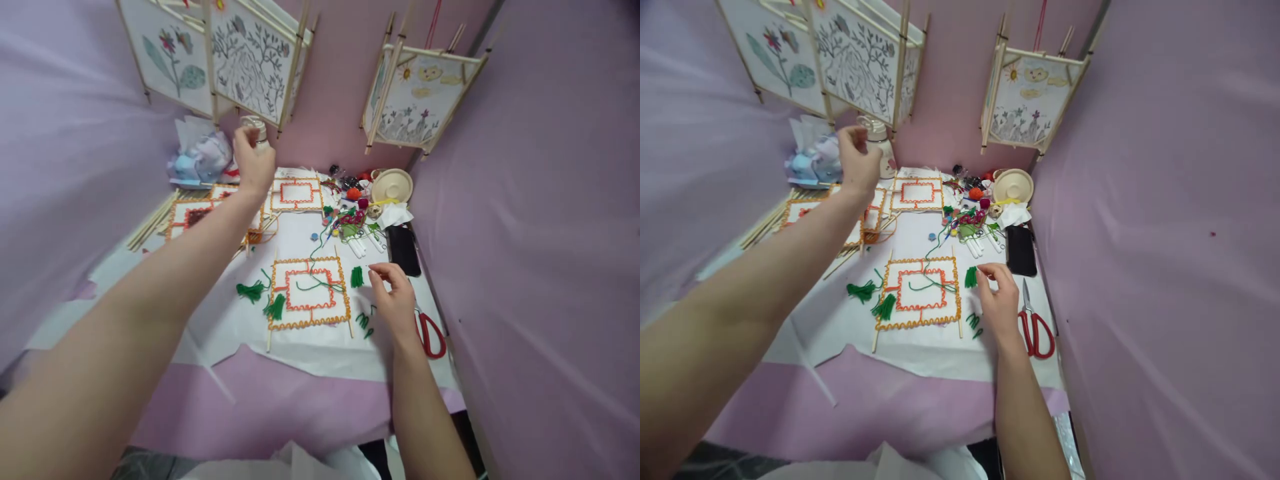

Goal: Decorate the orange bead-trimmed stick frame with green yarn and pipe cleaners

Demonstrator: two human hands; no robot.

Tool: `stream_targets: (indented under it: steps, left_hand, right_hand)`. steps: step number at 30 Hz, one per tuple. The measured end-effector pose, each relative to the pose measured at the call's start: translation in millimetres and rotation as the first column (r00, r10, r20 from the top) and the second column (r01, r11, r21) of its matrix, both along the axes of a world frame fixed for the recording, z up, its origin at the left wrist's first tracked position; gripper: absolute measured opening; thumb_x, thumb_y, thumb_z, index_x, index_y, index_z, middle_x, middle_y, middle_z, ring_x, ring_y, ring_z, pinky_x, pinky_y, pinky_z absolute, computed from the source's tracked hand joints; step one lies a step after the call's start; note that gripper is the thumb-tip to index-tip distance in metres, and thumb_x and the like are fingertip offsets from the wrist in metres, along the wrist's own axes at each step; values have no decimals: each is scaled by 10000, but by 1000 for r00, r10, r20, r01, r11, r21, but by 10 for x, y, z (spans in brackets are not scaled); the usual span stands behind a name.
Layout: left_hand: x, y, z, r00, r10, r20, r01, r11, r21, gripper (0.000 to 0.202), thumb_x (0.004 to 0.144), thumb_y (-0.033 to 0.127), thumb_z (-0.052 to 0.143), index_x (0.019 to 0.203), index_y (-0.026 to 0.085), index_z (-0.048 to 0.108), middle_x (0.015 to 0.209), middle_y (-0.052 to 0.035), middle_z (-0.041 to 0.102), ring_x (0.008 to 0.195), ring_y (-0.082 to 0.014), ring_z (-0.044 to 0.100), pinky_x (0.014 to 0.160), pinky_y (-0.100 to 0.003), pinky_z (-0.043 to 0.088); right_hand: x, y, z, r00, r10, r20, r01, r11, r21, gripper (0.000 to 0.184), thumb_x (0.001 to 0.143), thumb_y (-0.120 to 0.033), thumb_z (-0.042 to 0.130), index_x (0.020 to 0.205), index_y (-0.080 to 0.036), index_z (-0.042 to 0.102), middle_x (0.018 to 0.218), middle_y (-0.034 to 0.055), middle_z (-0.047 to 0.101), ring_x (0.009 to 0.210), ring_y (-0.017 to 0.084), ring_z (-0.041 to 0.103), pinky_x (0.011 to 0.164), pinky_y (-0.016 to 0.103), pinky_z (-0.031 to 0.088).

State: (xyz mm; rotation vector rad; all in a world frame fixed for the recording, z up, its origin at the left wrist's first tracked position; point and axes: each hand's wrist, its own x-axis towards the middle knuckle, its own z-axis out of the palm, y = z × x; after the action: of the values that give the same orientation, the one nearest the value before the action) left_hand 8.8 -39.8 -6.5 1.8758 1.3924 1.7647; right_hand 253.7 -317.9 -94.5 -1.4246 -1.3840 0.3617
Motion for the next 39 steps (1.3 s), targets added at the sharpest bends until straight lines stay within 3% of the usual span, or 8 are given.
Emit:
stream_targets:
  steps: [1,6,11,17,24,28,32,39]
  left_hand:
    - [43,-245,-45,998,29,64,-28,1000,-10,332,801,-6,540,1100,98,441,1177,-80,539,1067,-127,480,974,-287,344]
    - [31,-1423,-306,984,-153,96,168,971,-172,238,736,126,614,969,178,606,1012,-39,651,984,-186,585,911,-341,435]
    - [-414,-1977,-601,980,-42,195,90,966,-243,132,756,226,578,859,178,646,903,-41,682,883,-175,617,797,-289,466]
    - [-852,-2208,-869,996,90,22,-82,964,-252,162,764,196,542,848,168,677,889,-39,707,882,-175,628,831,-298,457]
    - [-940,-2291,-867,956,-109,-273,59,981,-184,186,781,174,529,861,182,697,944,-44,706,945,-190,617,892,-328,443]
    - [-857,-2365,-853,862,-232,-450,135,962,-238,142,805,247,574,831,202,706,939,-48,682,959,-213,583,908,-368,412]
    - [-737,-2476,-865,756,-323,-569,115,922,-371,161,824,305,587,817,218,722,924,-60,647,957,-244,542,885,-410,378]
    - [-701,-2522,-887,746,-299,-595,23,904,-427,196,847,282,538,829,221,723,928,-70,634,962,-256,528,859,-417,367]
  right_hand:
    - [6,5,-13,1000,12,12,-12,1000,0,161,901,-272,521,918,-173,648,930,66,630,880,185,587,794,333,471]
    - [32,25,-84,999,27,39,-27,1000,1,157,880,-271,544,890,-167,661,899,58,646,839,178,593,770,328,466]
    - [-53,-24,-93,998,50,45,-49,999,-16,170,873,-283,547,892,-164,668,907,66,662,835,184,604,768,333,467]
    - [-337,-119,11,971,196,138,-195,980,-22,134,871,-259,559,868,-182,668,894,53,663,846,182,602,789,330,464]
    - [-713,-27,210,932,283,227,-285,958,-24,80,862,-217,584,871,-195,660,875,38,662,810,167,598,771,307,455]
    - [-882,65,91,912,316,263,-321,947,-24,76,868,-182,577,866,-193,652,877,36,657,825,165,593,778,301,444]
    - [-965,64,-107,867,383,317,-375,923,-90,91,880,-165,563,874,-199,647,891,36,646,852,172,584,792,312,436]
    - [-1015,-23,-199,792,461,400,-439,886,-152,85,895,-169,577,877,-198,655,909,41,642,883,179,563,809,320,418]
